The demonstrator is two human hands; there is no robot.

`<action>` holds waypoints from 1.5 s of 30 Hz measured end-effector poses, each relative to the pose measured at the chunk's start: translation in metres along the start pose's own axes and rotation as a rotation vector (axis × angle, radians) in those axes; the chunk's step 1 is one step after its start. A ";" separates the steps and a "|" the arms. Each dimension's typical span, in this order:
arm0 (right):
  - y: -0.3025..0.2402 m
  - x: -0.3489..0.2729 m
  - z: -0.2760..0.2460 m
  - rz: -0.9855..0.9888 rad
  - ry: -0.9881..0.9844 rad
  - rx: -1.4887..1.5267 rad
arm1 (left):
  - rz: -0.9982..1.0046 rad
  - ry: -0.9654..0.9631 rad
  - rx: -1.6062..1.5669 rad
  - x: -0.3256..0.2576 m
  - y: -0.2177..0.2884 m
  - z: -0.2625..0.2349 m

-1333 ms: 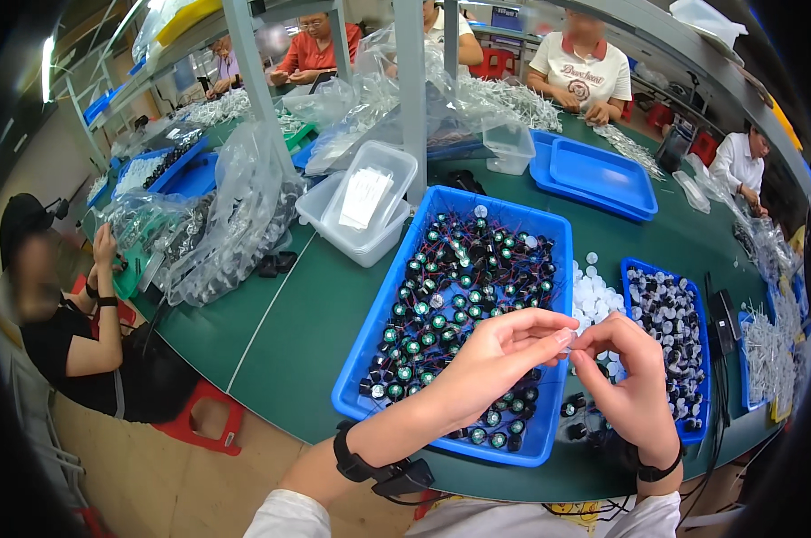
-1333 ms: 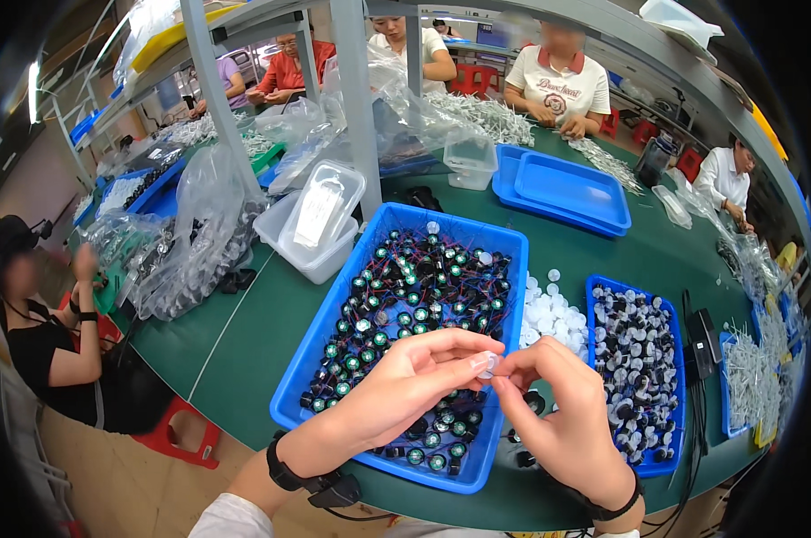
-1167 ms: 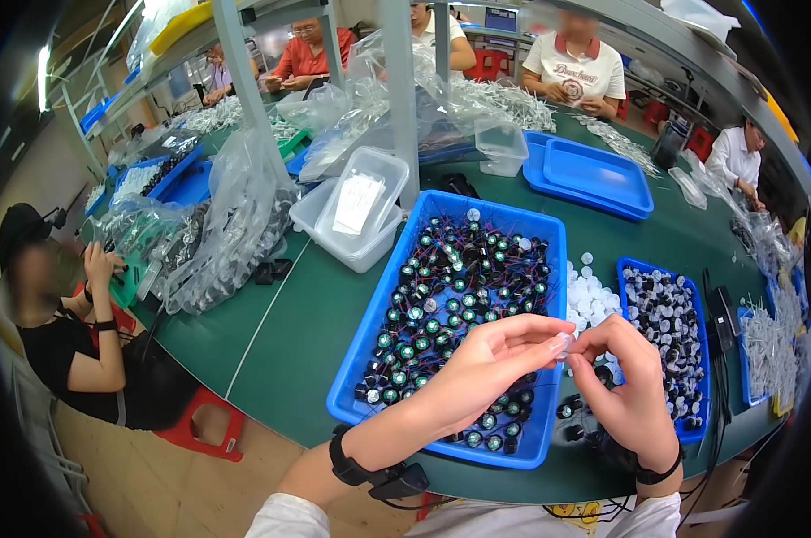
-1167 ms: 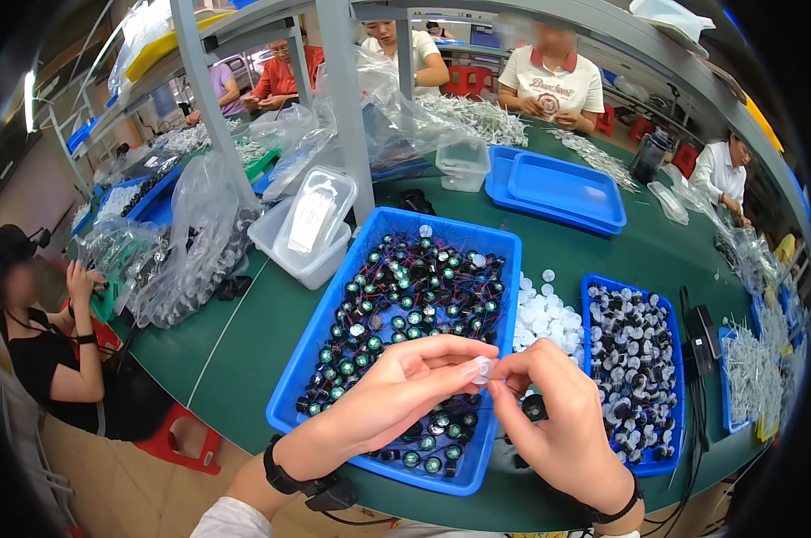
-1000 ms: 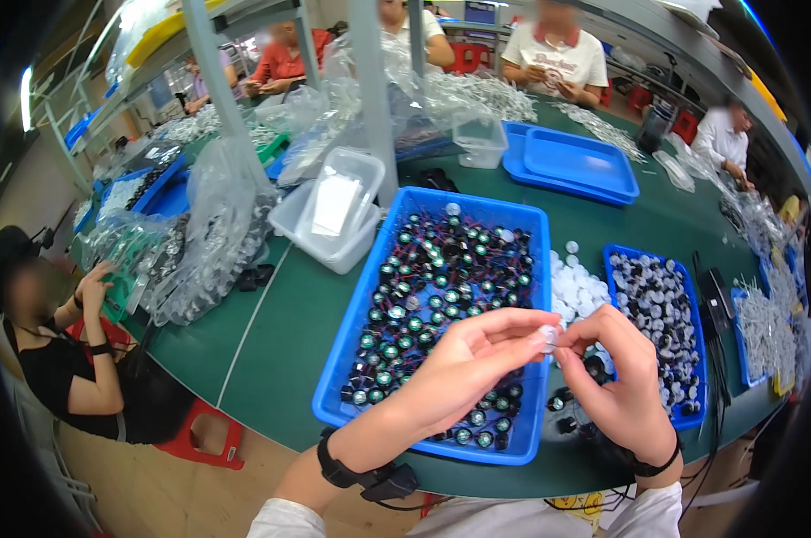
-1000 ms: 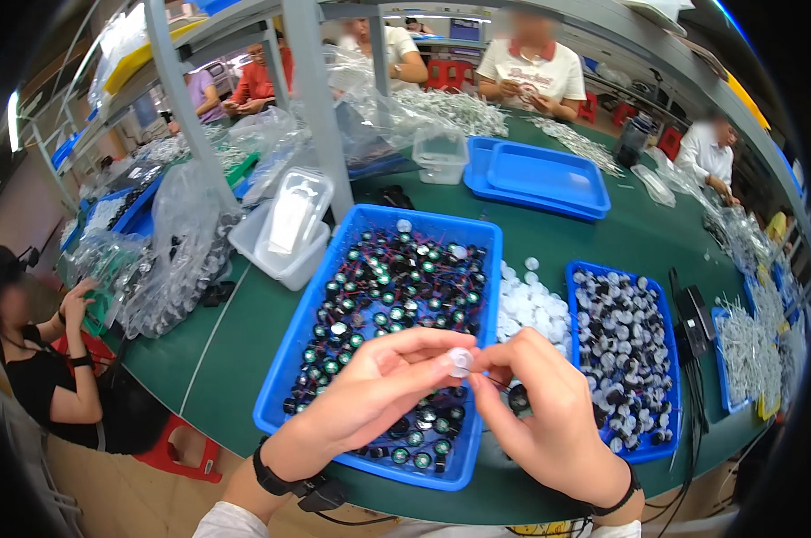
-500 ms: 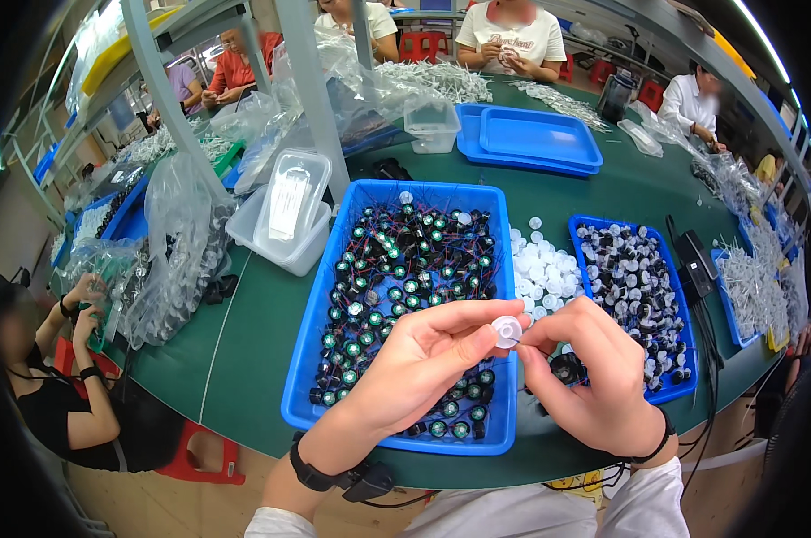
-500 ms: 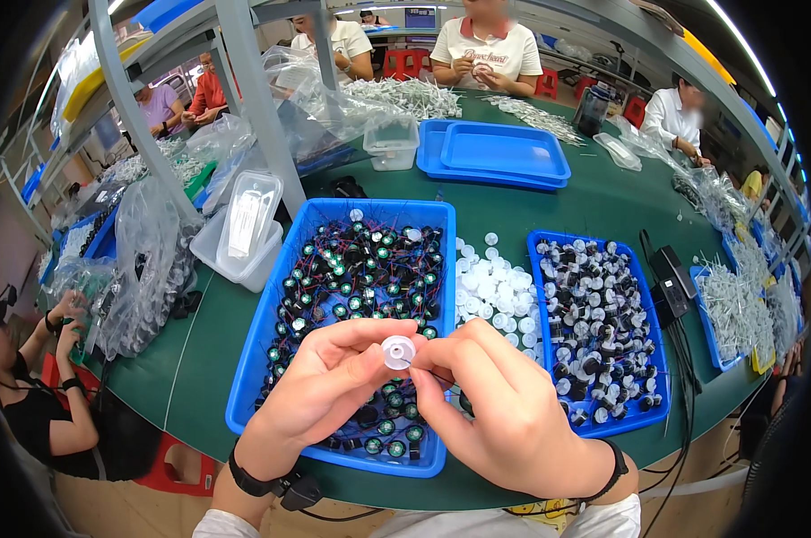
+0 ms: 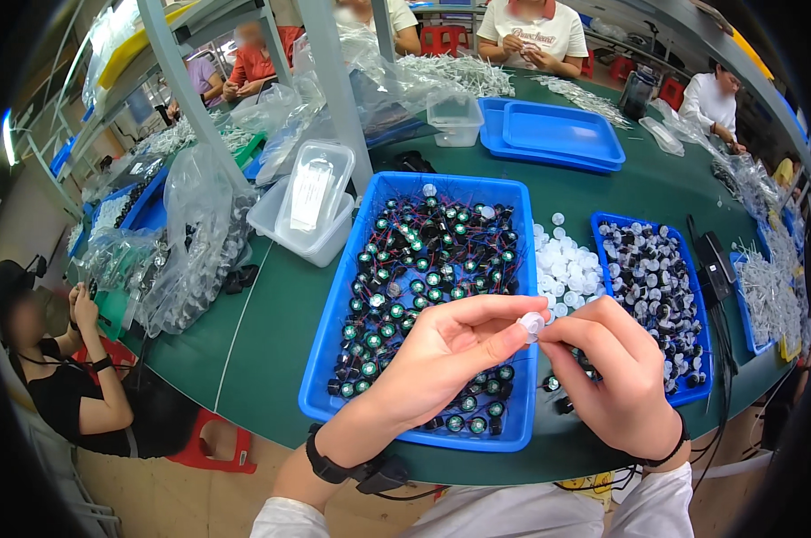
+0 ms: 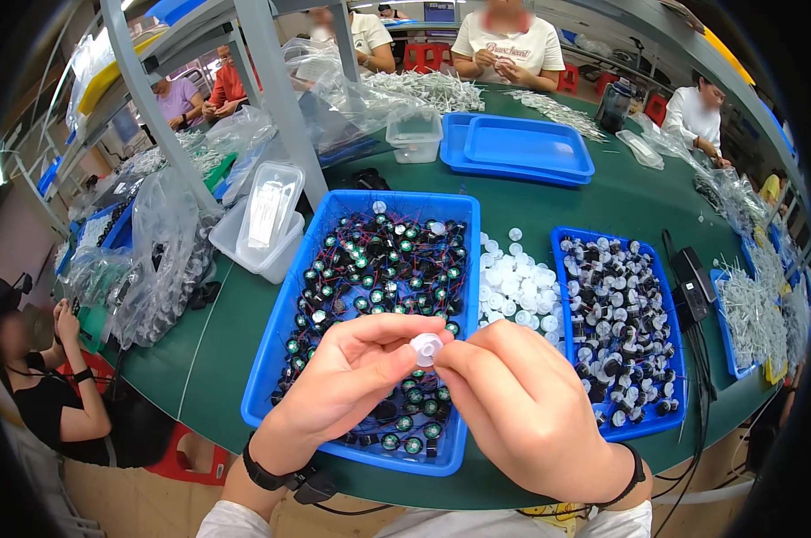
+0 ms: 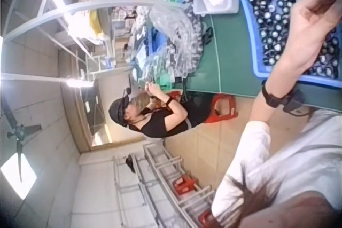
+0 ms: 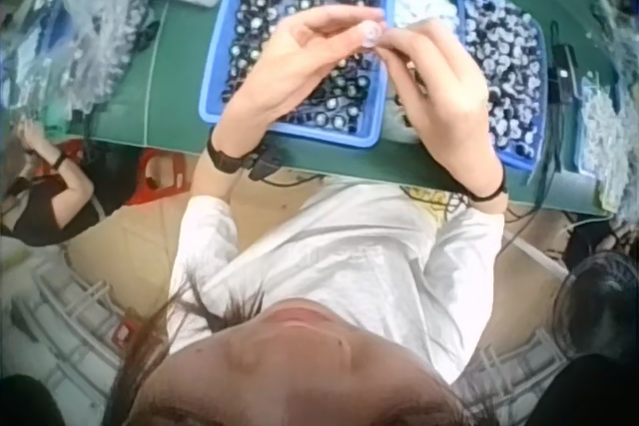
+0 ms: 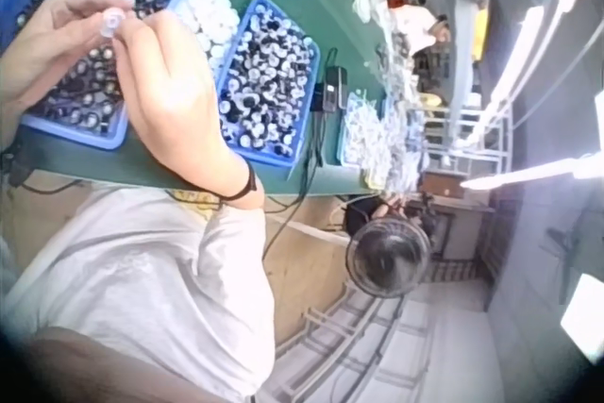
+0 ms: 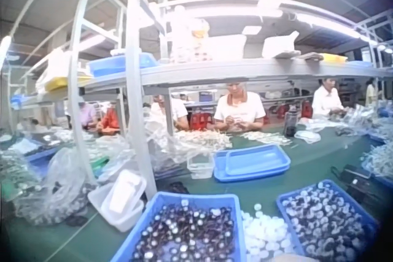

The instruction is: Assembling small electronic components by inserting wires into plastic caps and connecting them to larger parts on a workbench.

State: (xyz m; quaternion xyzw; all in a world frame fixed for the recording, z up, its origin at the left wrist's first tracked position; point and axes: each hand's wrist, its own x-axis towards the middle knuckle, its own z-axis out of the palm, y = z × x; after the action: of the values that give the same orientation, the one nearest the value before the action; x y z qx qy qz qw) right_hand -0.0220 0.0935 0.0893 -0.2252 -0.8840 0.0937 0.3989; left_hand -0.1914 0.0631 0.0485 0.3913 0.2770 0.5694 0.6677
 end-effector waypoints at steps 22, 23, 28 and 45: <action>0.002 0.001 0.003 0.009 -0.005 0.022 | 0.015 -0.035 0.005 -0.001 0.000 -0.002; 0.001 0.001 0.003 0.013 -0.005 0.029 | 0.017 -0.036 0.007 -0.001 0.000 -0.002; 0.001 0.000 0.003 0.056 0.006 0.051 | 0.028 -0.037 -0.003 0.001 -0.001 -0.003; -0.006 0.002 0.004 0.089 0.012 0.004 | 0.038 -0.037 -0.026 0.002 -0.001 -0.002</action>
State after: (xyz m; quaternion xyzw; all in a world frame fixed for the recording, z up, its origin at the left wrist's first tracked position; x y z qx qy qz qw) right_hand -0.0282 0.0891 0.0902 -0.2640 -0.8705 0.1118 0.4002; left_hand -0.1919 0.0649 0.0466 0.3983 0.2496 0.5783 0.6668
